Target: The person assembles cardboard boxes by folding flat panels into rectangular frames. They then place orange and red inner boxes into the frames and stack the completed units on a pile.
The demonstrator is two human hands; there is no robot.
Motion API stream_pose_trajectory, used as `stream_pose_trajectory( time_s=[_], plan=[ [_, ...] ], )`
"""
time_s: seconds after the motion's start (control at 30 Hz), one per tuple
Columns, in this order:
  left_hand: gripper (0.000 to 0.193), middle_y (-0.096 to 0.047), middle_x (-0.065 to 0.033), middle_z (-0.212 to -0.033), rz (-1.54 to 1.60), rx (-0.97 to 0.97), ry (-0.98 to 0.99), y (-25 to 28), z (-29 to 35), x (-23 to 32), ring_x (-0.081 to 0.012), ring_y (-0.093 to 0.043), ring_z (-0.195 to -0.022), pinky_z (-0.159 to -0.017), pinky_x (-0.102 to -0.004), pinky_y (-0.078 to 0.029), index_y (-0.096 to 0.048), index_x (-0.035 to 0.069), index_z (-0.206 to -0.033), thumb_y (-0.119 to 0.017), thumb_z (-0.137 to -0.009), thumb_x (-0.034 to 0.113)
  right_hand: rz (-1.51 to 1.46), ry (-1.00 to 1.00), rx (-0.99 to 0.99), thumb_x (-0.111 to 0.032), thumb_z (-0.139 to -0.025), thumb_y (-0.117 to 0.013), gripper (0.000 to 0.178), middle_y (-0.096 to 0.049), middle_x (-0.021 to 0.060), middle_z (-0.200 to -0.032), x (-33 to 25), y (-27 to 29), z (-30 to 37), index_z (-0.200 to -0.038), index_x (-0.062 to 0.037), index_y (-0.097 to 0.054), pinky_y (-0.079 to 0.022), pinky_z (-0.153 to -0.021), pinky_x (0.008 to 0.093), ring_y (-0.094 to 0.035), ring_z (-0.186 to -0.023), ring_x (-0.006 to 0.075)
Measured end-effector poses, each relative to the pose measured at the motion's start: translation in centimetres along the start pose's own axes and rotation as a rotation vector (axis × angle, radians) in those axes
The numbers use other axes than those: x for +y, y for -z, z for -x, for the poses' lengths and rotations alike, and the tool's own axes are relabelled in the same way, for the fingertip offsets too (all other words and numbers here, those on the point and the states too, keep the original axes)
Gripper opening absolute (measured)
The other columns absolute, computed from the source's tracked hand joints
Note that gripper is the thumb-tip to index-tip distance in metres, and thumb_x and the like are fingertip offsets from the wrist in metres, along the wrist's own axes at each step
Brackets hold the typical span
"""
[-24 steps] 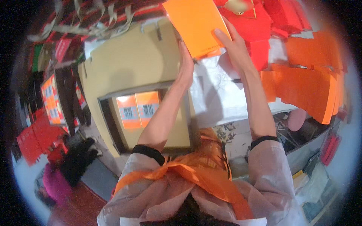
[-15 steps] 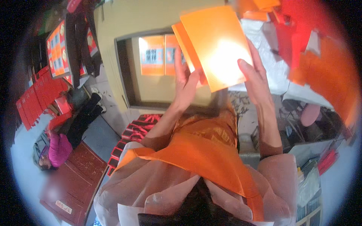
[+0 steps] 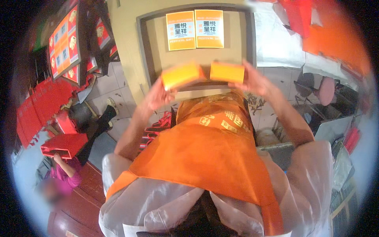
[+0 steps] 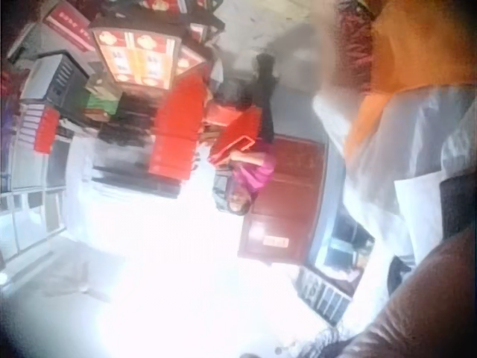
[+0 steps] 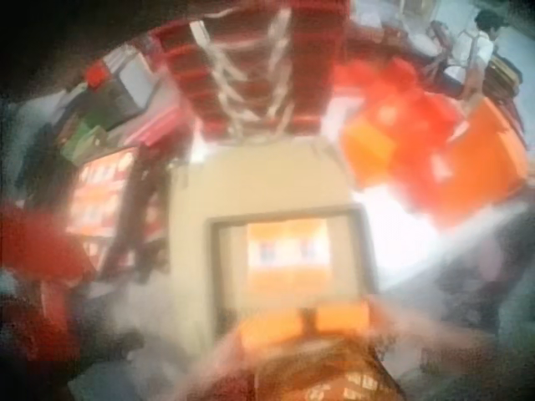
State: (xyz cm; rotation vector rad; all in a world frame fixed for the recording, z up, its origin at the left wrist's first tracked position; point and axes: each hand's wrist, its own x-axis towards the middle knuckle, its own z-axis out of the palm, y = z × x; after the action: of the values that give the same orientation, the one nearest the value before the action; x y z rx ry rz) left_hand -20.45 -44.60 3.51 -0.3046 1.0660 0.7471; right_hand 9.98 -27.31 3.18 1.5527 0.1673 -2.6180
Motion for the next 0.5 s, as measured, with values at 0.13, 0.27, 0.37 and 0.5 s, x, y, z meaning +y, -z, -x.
stream_pose_trajectory(
  time_s=[0.13,0.27,0.37,0.5],
  plan=[
    [0.054,-0.052,-0.0033,-0.065,-0.14,0.101,-0.139,0.6,-4.6,4.5,-0.0111,-0.051,-0.054,-0.043,-0.0218,-0.038,-0.046,0.014,-0.12,-0.043,-0.086,0.056,0.091,0.297,0.171,-0.06,-0.087,-0.031,0.065,-0.045,0.0126,-0.123,-5.3,-1.0,-3.0,-0.132,-0.0115,-0.032,-0.055,-0.062,0.0261,-0.058,-0.095,0.0244],
    [0.071,-0.056,-0.0049,-0.086,-0.763,0.352,-0.263,0.7,-5.9,4.0,-0.0119,-0.054,-0.077,-0.057,-0.0227,-0.041,-0.042,0.008,-0.127,-0.059,-0.077,0.054,0.54,0.316,0.153,-0.068,-0.082,-0.036,0.079,-0.04,0.0076,-0.129,-4.2,1.3,-4.1,-0.138,-0.0132,-0.023,-0.035,-0.054,0.0209,-0.054,-0.076,0.0096],
    [0.075,-0.053,-0.0113,-0.108,-0.867,0.474,-0.579,4.1,-8.3,-0.3,-0.0183,-0.053,-0.097,-0.077,-0.0312,-0.044,-0.038,0.005,-0.131,-0.062,-0.076,0.05,0.708,0.453,0.305,-0.065,-0.083,-0.039,0.074,-0.049,0.0058,-0.112,-1.3,1.5,-4.2,-0.134,-0.0115,-0.032,-0.037,-0.051,0.0188,-0.052,-0.068,0.0058],
    [0.065,-0.051,-0.0129,-0.116,-0.557,0.336,-0.693,1.0,-7.9,-0.8,-0.0196,-0.047,-0.108,-0.088,-0.0318,-0.041,-0.037,0.0,-0.129,-0.065,-0.08,0.032,1.042,0.49,0.333,-0.053,-0.08,-0.056,0.075,-0.045,0.0089,-0.127,-0.1,1.5,-4.9,-0.135,-0.0079,-0.031,-0.043,-0.08,0.0323,-0.053,-0.096,0.0172]
  ],
)
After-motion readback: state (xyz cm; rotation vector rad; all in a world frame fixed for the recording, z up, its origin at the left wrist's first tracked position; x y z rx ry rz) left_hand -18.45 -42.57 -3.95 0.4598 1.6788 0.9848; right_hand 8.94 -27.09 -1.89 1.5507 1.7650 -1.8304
